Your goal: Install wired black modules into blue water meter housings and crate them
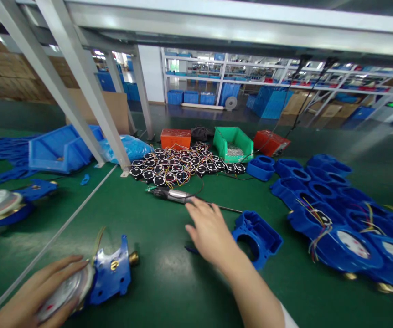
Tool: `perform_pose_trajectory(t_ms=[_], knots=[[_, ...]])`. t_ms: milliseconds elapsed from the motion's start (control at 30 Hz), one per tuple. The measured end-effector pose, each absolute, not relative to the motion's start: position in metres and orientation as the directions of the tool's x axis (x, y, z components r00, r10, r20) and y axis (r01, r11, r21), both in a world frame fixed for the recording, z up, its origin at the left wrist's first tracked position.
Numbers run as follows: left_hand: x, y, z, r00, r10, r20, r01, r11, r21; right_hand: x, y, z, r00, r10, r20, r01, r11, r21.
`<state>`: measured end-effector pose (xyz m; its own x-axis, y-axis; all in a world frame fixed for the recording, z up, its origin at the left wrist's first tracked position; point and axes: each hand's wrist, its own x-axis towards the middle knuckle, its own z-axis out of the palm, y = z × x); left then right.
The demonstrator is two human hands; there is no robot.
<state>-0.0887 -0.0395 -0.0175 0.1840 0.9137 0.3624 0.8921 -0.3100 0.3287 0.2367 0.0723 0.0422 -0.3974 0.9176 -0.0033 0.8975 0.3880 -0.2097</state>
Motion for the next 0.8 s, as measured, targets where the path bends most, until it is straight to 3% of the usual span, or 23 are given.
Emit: perform_pose_trajectory(t_ms=[133, 200, 267, 400, 467, 567, 667, 800], knots=[[-0.053, -0.027, -0.005, 0.258, 0.909, 0.327, 0.867, -0.367, 0.337, 0.316, 0.075, 0.046, 0.045, 0.997, 0.068, 0.989, -0.035, -0.145], [-0.027, -0.019, 0.001, 0.283, 0.913, 0.294, 0.846, -0.382, 0.372, 0.351, 0.077, 0.041, 0.235, 0.972, -0.017, 0.968, -0.235, -0.088], [0.001, -0.012, 0.007, 0.346, 0.907, 0.240, 0.808, -0.418, 0.415, 0.377, 0.076, 0.035, 0.326, 0.930, -0.171, 0.940, -0.338, -0.048], [0.039, 0.001, 0.017, 0.380, 0.911, 0.159, 0.709, -0.397, 0.583, 0.395, 0.072, 0.024, 0.329, 0.865, -0.378, 0.913, -0.394, -0.108], [0.044, 0.012, 0.020, 0.419, 0.903, 0.097, 0.586, -0.351, 0.730, 0.394, 0.072, 0.018, 0.342, 0.859, -0.382, 0.901, -0.414, -0.125], [0.044, 0.040, 0.020, 0.386, 0.922, -0.032, 0.422, -0.146, 0.895, 0.392, 0.074, 0.011, 0.357, 0.862, -0.359, 0.897, -0.424, -0.127], [0.048, 0.073, 0.012, 0.313, 0.923, -0.224, 0.357, 0.104, 0.928, 0.393, 0.076, 0.009, 0.350, 0.860, -0.371, 0.862, -0.451, -0.231], [0.062, 0.102, 0.004, 0.459, 0.830, -0.317, 0.278, 0.204, 0.939, 0.401, 0.071, 0.011, 0.409, 0.837, -0.363, 0.767, -0.531, -0.360]])
